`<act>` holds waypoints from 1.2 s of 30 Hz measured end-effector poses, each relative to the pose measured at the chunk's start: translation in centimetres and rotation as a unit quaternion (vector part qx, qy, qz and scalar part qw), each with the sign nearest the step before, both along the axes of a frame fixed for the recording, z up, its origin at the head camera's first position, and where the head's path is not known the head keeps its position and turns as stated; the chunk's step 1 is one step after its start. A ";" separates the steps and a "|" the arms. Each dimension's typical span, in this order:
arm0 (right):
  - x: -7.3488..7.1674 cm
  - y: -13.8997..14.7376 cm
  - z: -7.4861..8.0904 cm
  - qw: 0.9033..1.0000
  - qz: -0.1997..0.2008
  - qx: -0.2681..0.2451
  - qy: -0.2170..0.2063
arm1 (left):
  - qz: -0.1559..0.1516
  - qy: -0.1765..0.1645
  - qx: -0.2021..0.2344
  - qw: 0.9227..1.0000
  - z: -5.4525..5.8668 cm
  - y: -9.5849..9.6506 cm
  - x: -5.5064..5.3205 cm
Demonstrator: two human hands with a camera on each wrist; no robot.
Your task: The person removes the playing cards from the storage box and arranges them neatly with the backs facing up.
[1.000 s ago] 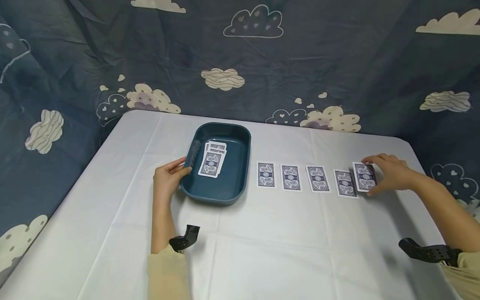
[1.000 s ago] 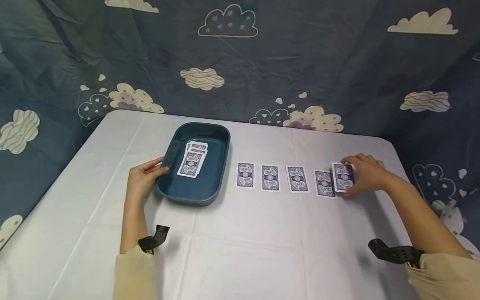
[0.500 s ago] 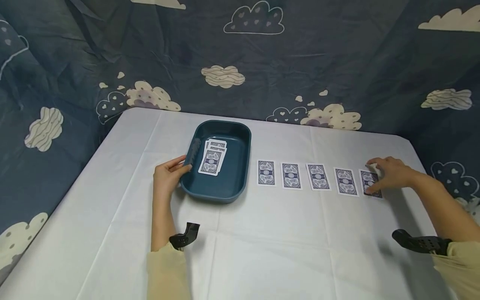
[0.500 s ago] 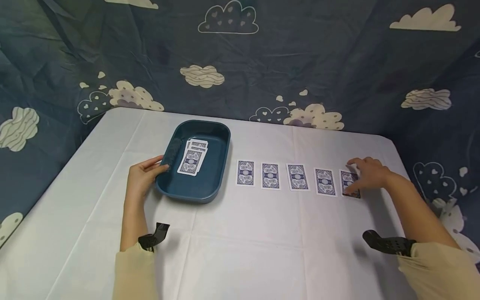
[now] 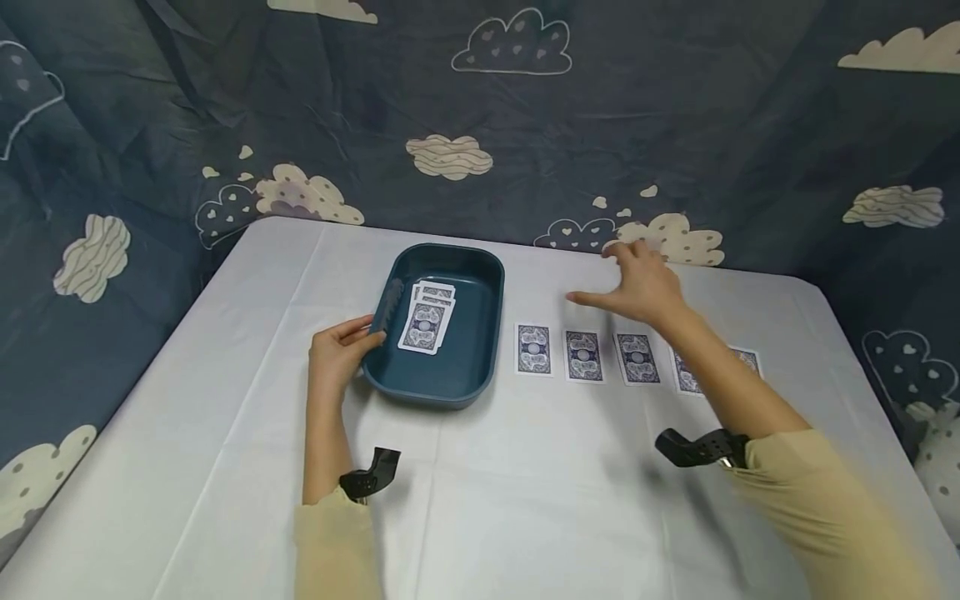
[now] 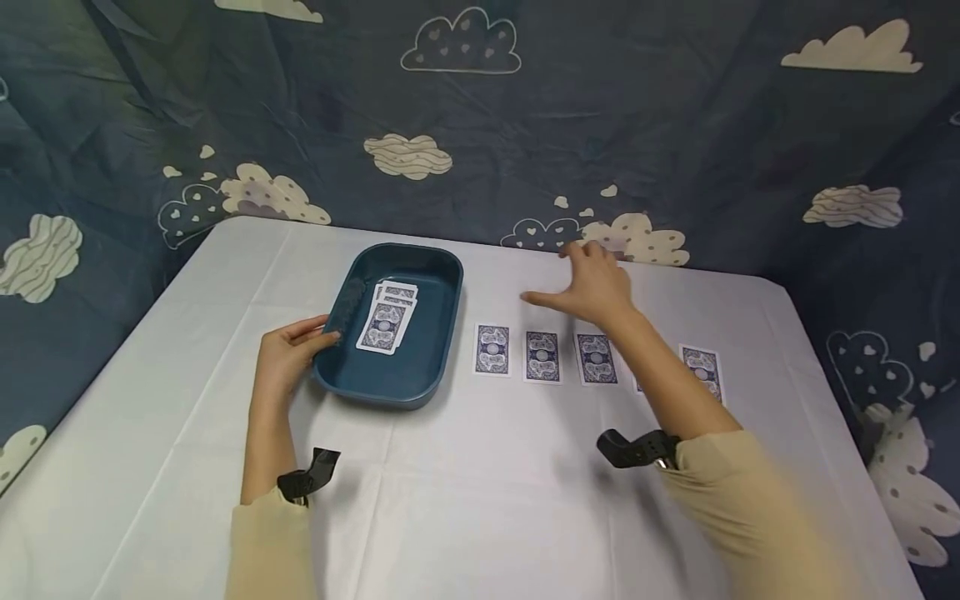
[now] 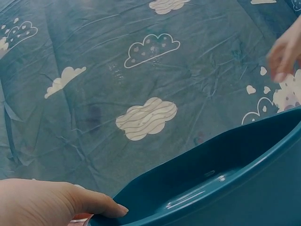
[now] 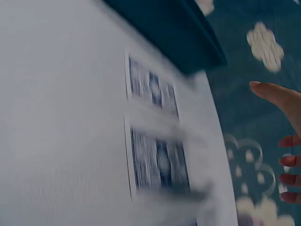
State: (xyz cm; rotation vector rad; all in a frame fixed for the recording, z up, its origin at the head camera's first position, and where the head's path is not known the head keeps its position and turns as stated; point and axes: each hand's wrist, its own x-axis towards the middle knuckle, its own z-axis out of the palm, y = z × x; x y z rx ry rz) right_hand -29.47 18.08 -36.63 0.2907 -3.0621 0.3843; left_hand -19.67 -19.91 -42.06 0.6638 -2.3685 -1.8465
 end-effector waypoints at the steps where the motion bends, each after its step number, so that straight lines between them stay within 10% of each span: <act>1: 0.0 -1.4 0.0 1.000 0.010 -0.005 0.002 | 0.000 0.000 -0.001 1.000 0.0 0.0 0.0; 17: 1.4 -19.7 -4.2 0.981 0.183 0.051 0.026 | -0.015 -0.002 -0.004 1.000 -0.6 -0.3 0.3; 36: 0.8 -21.5 -6.0 0.978 0.185 0.041 -0.084 | -0.008 0.022 0.022 0.999 -0.3 -0.2 -0.1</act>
